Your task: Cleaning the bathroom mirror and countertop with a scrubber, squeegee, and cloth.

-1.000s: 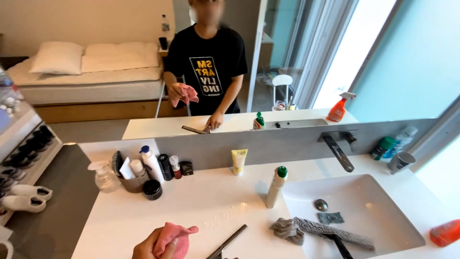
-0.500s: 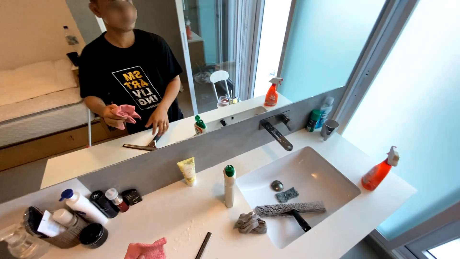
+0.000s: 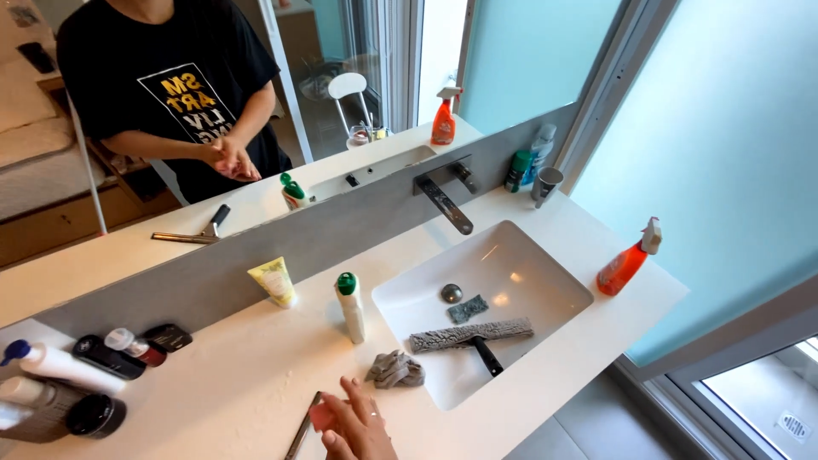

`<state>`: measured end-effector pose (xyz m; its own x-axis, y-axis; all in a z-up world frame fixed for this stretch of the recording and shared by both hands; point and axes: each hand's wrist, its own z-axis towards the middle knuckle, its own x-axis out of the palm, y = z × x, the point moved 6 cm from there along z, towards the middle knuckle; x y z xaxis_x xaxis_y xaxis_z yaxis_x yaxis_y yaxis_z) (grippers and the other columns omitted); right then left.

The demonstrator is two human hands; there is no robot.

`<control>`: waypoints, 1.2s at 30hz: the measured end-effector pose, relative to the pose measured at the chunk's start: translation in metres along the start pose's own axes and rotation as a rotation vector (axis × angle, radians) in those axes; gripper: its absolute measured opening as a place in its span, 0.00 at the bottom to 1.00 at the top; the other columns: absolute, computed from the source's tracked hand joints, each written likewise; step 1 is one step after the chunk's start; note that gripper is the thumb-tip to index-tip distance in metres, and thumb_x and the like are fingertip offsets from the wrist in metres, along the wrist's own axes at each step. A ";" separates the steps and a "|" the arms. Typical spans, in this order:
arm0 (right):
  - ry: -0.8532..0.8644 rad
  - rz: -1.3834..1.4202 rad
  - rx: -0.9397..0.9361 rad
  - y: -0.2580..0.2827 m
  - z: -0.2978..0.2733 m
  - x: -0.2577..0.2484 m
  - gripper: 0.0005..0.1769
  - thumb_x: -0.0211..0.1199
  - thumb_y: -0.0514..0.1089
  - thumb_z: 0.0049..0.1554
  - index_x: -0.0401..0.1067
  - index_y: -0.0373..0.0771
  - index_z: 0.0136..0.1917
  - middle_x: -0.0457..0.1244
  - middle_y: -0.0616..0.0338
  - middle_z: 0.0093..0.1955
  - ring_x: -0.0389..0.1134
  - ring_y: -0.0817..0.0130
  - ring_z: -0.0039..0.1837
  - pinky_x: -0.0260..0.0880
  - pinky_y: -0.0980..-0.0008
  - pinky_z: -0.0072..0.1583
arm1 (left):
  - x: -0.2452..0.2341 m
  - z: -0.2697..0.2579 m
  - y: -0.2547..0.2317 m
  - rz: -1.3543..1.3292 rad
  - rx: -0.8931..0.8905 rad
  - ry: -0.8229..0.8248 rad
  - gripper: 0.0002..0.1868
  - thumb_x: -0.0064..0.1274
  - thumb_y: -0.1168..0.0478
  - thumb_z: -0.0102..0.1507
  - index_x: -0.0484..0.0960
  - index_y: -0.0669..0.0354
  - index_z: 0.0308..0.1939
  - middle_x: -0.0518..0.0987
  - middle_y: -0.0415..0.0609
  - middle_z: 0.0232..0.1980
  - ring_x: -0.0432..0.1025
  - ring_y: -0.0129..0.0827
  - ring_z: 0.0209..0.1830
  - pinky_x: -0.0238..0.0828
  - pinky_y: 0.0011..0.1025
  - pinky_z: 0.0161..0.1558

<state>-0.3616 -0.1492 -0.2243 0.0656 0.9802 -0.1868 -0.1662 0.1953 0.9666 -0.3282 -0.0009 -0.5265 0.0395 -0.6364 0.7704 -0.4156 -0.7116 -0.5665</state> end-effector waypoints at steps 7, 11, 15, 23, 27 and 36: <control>-0.009 -0.487 -0.638 -0.042 -0.009 -0.099 0.38 0.47 0.56 0.70 0.52 0.30 0.84 0.42 0.34 0.88 0.39 0.41 0.90 0.36 0.38 0.84 | 0.289 -0.001 -0.024 -0.099 0.017 0.015 0.37 0.32 0.41 0.70 0.65 0.69 0.71 0.76 0.59 0.67 0.69 0.47 0.68 0.63 0.45 0.68; 0.008 -0.414 -0.795 -0.002 0.036 -0.215 0.41 0.44 0.57 0.69 0.45 0.27 0.83 0.37 0.31 0.86 0.33 0.39 0.89 0.32 0.39 0.82 | 0.427 0.023 -0.026 -0.019 0.177 0.068 0.30 0.37 0.45 0.70 0.70 0.67 0.64 0.77 0.60 0.66 0.71 0.46 0.67 0.64 0.44 0.68; -0.186 -0.151 -0.416 -0.010 0.072 -0.303 0.42 0.42 0.59 0.68 0.40 0.29 0.83 0.32 0.37 0.88 0.34 0.43 0.87 0.35 0.44 0.81 | 0.488 0.050 -0.023 0.102 0.248 -0.024 0.23 0.39 0.49 0.73 0.74 0.65 0.59 0.78 0.65 0.60 0.73 0.49 0.58 0.66 0.49 0.62; 0.086 0.167 -0.400 -0.016 0.083 -0.294 0.48 0.53 0.54 0.61 0.37 0.31 0.84 0.28 0.38 0.88 0.28 0.46 0.87 0.36 0.48 0.80 | 0.486 0.040 0.015 0.258 0.366 -0.032 0.29 0.37 0.51 0.70 0.66 0.61 0.73 0.77 0.53 0.65 0.73 0.37 0.64 0.66 0.36 0.66; 0.390 0.548 -0.074 -0.042 0.081 -0.268 0.55 0.66 0.43 0.54 0.34 0.41 0.83 0.41 0.40 0.84 0.48 0.47 0.81 0.55 0.51 0.74 | 0.394 0.056 0.036 0.296 0.494 -0.011 0.29 0.46 0.58 0.68 0.68 0.72 0.70 0.78 0.61 0.66 0.72 0.41 0.66 0.67 0.36 0.66; 0.325 -0.092 -0.077 0.051 0.079 -0.248 0.35 0.71 0.43 0.52 0.64 0.35 0.70 0.68 0.48 0.61 0.73 0.59 0.61 0.73 0.65 0.61 | 0.439 -0.023 -0.040 0.368 0.434 -0.259 0.35 0.56 0.55 0.63 0.62 0.52 0.73 0.74 0.49 0.64 0.71 0.34 0.62 0.71 0.35 0.60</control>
<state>-0.3087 -0.3846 -0.1151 -0.2312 0.9149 -0.3308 -0.2488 0.2732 0.9292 -0.3153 -0.2455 -0.1589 0.2055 -0.8759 0.4366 -0.0392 -0.4531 -0.8906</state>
